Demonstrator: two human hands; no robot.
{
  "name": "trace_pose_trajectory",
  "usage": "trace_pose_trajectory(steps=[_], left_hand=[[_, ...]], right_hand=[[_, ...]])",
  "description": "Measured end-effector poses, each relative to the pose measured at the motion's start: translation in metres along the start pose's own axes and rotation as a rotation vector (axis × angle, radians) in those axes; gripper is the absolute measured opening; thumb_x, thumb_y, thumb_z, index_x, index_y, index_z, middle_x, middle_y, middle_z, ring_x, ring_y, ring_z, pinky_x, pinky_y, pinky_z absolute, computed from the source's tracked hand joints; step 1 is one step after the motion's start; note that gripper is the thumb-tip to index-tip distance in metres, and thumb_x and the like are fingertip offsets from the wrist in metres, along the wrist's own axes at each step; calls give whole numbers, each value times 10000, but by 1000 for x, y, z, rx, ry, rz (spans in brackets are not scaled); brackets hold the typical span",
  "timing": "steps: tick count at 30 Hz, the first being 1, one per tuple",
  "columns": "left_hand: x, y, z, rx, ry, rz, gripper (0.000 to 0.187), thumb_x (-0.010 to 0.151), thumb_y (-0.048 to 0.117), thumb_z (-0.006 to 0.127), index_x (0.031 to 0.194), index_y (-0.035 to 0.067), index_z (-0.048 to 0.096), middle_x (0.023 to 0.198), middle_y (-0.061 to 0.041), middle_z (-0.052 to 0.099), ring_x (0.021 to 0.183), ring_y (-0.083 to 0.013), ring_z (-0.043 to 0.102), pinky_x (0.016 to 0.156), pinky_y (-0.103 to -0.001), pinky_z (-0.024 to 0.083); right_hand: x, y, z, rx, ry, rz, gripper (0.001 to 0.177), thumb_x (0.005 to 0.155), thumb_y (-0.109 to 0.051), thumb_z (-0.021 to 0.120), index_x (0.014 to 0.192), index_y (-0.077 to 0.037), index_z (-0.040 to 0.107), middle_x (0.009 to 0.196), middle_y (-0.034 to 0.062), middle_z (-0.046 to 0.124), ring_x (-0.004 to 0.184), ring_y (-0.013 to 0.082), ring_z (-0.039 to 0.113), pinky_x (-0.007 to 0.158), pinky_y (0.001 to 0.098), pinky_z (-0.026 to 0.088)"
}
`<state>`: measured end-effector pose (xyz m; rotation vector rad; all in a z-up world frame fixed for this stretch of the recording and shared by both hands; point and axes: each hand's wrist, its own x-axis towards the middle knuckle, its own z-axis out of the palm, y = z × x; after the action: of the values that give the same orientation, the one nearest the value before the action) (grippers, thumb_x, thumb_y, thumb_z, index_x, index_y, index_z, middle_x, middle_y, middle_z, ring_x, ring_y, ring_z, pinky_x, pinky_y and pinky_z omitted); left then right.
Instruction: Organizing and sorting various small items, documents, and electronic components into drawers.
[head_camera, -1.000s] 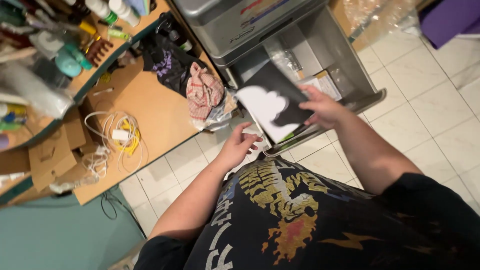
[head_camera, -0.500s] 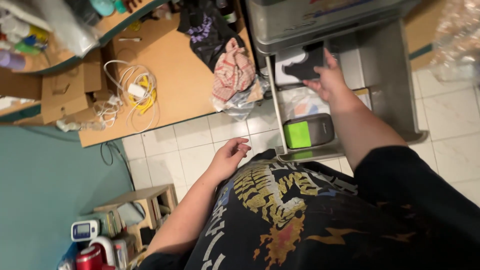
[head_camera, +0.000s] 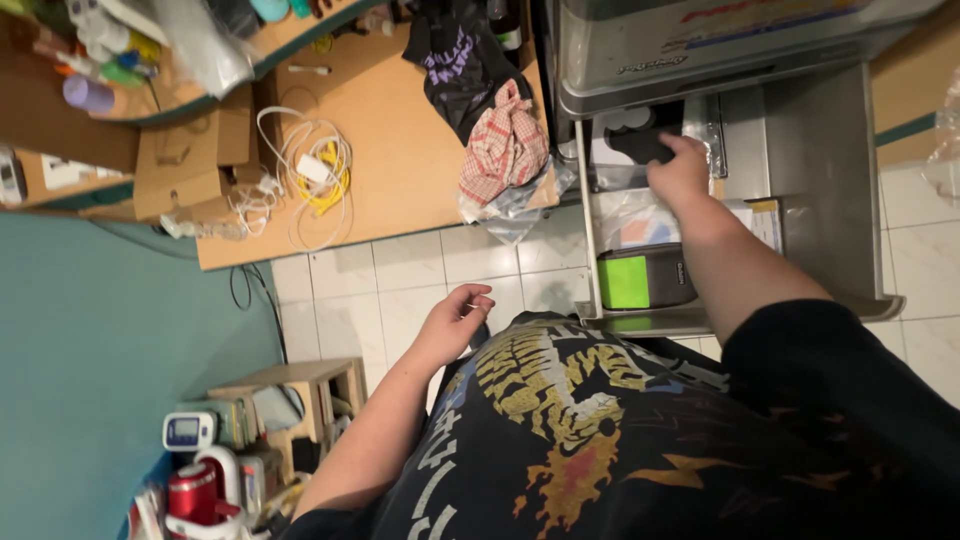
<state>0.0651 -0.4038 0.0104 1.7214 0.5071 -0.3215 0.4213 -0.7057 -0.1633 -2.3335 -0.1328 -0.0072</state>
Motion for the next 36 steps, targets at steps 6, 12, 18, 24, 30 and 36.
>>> trace_pose_trajectory(steps=[6,12,18,24,30,36], left_hand=[[23,21,-12,137,-102,41,351,954,193,645,1286,78,634,1081,-14,727,886,-118,650,827,-280,539],[53,42,-40,221,-224,130,373,933,213,655,1282,82,635,1084,-25,736,887,-132,655,800,-300,545],[84,40,-111,272,-316,255,388,951,257,657,1291,71,633,1092,-39,730,886,-140,664,825,-298,551],[118,8,-223,182,-330,231,338,939,165,667,1255,50,638,1051,-52,724,883,-115,659,812,-272,555],[121,-23,-305,97,-315,177,309,961,121,638,1258,39,627,1090,-38,716,927,-90,646,858,-244,534],[120,-35,-330,70,-261,146,310,959,109,645,1256,21,632,1068,-46,699,892,-107,618,846,-256,533]], right_hand=[[-73,-88,-48,190,217,-224,153,924,-24,718,1073,-56,710,1229,171,610,1050,281,641,909,348,539],[-124,-169,-26,522,-211,-128,298,910,-37,686,1198,-59,611,995,120,596,767,201,564,671,280,488],[-114,-284,13,22,-358,-372,589,798,-268,815,1358,-255,632,1303,197,524,1118,367,626,953,412,540],[-72,-285,104,-337,-411,-194,884,637,-423,940,1436,-319,576,1480,399,230,1371,588,249,1097,501,355],[-53,-314,134,-317,-125,4,916,658,-351,899,1490,-281,524,1545,345,279,1381,508,353,1130,510,369],[-40,-278,166,-287,-94,78,420,855,-73,620,1270,-129,639,1403,190,607,1287,432,592,1055,503,498]])
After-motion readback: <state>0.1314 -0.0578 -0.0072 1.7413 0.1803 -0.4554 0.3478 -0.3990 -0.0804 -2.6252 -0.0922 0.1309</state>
